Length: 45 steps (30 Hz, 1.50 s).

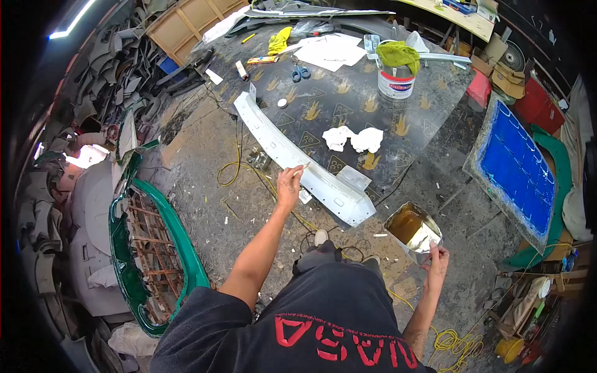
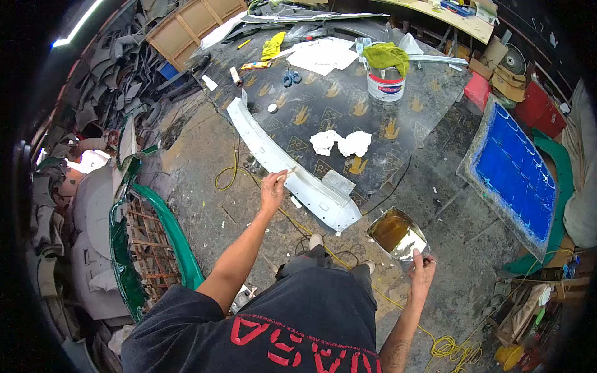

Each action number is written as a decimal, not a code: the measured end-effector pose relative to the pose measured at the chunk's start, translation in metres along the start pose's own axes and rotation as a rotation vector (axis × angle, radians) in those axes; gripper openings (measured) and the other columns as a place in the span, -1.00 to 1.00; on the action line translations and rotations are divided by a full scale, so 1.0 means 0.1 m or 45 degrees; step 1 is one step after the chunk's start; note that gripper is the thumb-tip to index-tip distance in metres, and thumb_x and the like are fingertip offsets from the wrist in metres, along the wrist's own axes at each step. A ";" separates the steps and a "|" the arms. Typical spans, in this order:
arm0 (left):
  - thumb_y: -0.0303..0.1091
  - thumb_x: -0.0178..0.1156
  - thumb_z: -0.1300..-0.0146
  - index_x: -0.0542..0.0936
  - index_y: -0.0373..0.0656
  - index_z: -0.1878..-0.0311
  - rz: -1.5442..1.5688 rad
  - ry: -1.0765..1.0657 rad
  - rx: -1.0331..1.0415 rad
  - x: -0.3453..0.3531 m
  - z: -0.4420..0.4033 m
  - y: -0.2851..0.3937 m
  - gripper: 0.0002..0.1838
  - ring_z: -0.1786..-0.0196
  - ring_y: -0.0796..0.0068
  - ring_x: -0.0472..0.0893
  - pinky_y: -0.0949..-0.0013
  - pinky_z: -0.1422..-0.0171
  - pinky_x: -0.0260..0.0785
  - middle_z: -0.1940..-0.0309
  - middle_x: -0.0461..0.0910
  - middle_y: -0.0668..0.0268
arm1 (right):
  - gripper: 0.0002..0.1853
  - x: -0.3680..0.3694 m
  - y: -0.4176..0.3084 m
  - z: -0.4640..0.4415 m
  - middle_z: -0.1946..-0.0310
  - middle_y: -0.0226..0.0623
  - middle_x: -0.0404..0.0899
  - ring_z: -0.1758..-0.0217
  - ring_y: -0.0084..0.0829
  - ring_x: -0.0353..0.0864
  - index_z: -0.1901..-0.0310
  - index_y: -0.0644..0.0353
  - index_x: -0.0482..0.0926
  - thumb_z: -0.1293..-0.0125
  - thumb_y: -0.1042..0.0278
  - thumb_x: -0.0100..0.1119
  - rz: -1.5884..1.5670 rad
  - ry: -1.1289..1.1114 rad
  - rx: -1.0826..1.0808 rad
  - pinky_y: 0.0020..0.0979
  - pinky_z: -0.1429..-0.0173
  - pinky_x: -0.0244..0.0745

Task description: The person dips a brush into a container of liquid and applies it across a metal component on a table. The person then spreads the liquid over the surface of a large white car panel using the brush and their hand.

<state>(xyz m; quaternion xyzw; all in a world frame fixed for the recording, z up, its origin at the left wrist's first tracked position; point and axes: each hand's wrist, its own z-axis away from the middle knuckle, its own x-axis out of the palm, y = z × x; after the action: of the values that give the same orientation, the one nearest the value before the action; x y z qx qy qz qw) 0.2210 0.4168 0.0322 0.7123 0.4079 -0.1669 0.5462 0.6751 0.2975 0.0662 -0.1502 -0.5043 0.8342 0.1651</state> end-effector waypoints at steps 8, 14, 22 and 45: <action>-0.37 0.14 -0.30 0.66 -0.12 0.04 -0.020 -0.249 0.253 0.20 0.43 0.71 -0.78 0.22 0.16 0.45 0.20 0.02 0.32 0.33 0.57 0.23 | -0.41 -0.04 0.08 -0.02 0.35 -0.44 0.43 0.28 -0.60 0.45 0.02 0.18 0.39 -0.15 -0.13 0.32 -0.003 0.032 0.012 -0.50 0.36 0.39; -0.32 0.18 -0.31 0.66 -0.10 0.05 0.289 -0.463 0.086 0.21 0.39 0.74 -0.80 0.24 0.29 0.45 0.27 0.05 0.32 0.38 0.57 0.27 | -0.42 0.04 0.04 -0.01 0.33 -0.44 0.42 0.25 -0.59 0.45 0.02 0.16 0.39 -0.15 -0.13 0.32 0.037 0.047 0.027 -0.48 0.33 0.40; -0.29 0.13 -0.36 0.66 -0.16 0.02 0.578 -0.377 -0.065 0.03 -0.28 -0.32 -0.76 0.20 0.52 0.57 0.36 0.04 0.38 0.35 0.67 0.31 | -0.46 0.30 -0.05 0.21 0.40 -0.48 0.42 0.31 -0.62 0.43 0.08 0.10 0.40 -0.15 -0.15 0.31 -0.007 0.200 -0.005 -0.46 0.35 0.37; -0.36 0.15 -0.28 0.64 -0.07 0.03 0.499 -0.637 0.280 -0.15 -0.23 -0.10 -0.78 0.18 0.15 0.46 0.10 0.03 0.30 0.29 0.53 0.21 | -0.53 1.09 -0.10 1.10 0.41 -0.53 0.41 0.34 -0.64 0.44 0.17 0.04 0.36 -0.16 -0.12 0.33 -0.241 0.517 -0.035 -0.50 0.40 0.39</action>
<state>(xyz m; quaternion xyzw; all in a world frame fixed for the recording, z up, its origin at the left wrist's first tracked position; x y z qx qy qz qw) 0.1994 0.4329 0.0442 0.7689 0.0958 -0.2713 0.5709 0.5319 0.2615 0.1152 -0.2692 -0.4840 0.7607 0.3387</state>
